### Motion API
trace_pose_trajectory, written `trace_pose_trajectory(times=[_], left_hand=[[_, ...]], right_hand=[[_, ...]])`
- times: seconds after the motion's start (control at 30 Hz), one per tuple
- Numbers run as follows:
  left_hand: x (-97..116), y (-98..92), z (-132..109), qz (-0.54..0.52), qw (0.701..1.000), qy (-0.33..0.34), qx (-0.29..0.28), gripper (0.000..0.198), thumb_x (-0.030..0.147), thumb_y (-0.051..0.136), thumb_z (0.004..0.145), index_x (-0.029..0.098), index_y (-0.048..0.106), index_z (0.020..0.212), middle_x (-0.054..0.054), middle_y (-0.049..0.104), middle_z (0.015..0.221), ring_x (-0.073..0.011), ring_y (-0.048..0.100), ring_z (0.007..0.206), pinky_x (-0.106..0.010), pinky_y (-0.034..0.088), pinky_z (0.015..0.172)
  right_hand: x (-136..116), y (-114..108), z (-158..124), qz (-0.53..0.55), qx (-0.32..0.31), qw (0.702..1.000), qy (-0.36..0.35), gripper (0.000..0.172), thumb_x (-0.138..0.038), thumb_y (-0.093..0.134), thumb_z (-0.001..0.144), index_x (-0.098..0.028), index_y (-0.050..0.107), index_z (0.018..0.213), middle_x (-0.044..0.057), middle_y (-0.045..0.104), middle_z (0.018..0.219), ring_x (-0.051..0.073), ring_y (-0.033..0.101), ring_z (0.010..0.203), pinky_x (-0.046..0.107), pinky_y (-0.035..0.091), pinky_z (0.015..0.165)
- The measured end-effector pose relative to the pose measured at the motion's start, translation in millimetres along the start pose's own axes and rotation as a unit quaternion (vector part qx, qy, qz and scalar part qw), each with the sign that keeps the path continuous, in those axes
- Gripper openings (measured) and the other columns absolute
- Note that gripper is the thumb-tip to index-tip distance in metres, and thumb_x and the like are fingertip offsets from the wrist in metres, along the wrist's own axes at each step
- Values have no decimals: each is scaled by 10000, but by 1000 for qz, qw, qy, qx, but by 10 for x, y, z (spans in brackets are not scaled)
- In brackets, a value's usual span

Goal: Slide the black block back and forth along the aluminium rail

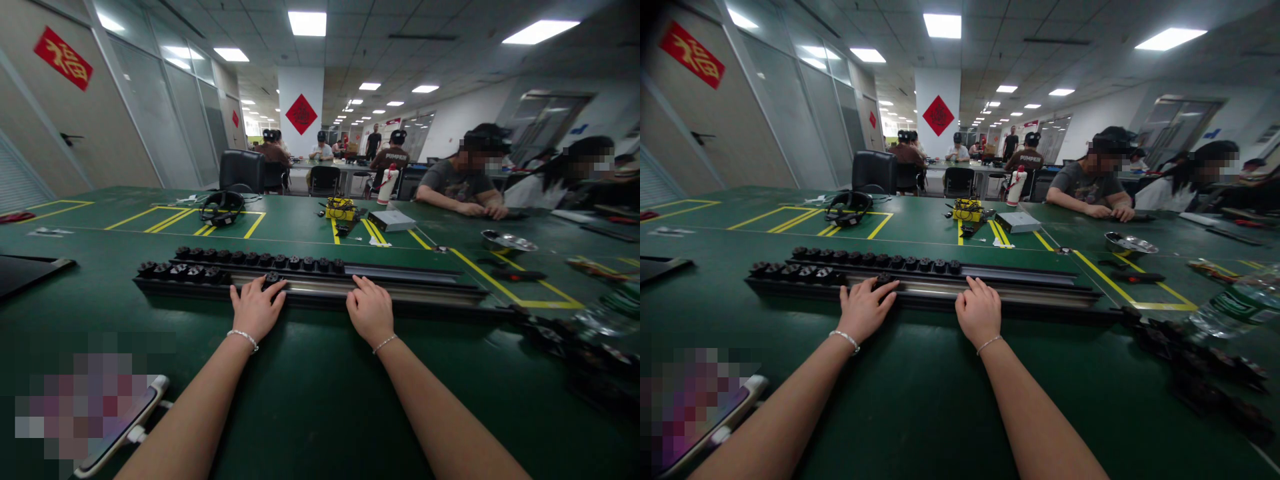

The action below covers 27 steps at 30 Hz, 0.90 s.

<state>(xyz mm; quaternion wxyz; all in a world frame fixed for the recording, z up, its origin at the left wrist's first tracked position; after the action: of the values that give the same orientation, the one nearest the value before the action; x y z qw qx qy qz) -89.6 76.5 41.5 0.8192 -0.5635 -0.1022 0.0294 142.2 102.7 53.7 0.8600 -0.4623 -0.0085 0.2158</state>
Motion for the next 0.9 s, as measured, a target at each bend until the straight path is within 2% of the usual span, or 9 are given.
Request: trace_pose_trajectory(times=[0.9], left_hand=[[62, 21, -25, 14, 1000, 13, -11, 401, 518, 360, 798, 436, 486, 1170, -47, 460, 1266, -304, 390, 1138, -636, 161, 952]], right_hand=[[-4, 4, 5, -5, -5, 1000, 3, 294, -263, 374, 822, -203, 617, 668, 40, 560, 1196, 196, 456, 1142, 367, 294, 936]])
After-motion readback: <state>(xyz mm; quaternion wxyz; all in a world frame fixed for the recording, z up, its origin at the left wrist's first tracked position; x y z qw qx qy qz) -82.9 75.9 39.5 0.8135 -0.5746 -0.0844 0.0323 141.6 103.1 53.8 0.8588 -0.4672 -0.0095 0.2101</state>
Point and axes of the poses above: each hand's wrist, its own z-axis towards the middle knuckle, its own y-axis out of the palm, x = y × z, the point moved 10 cm from there along z, towards the middle knuckle
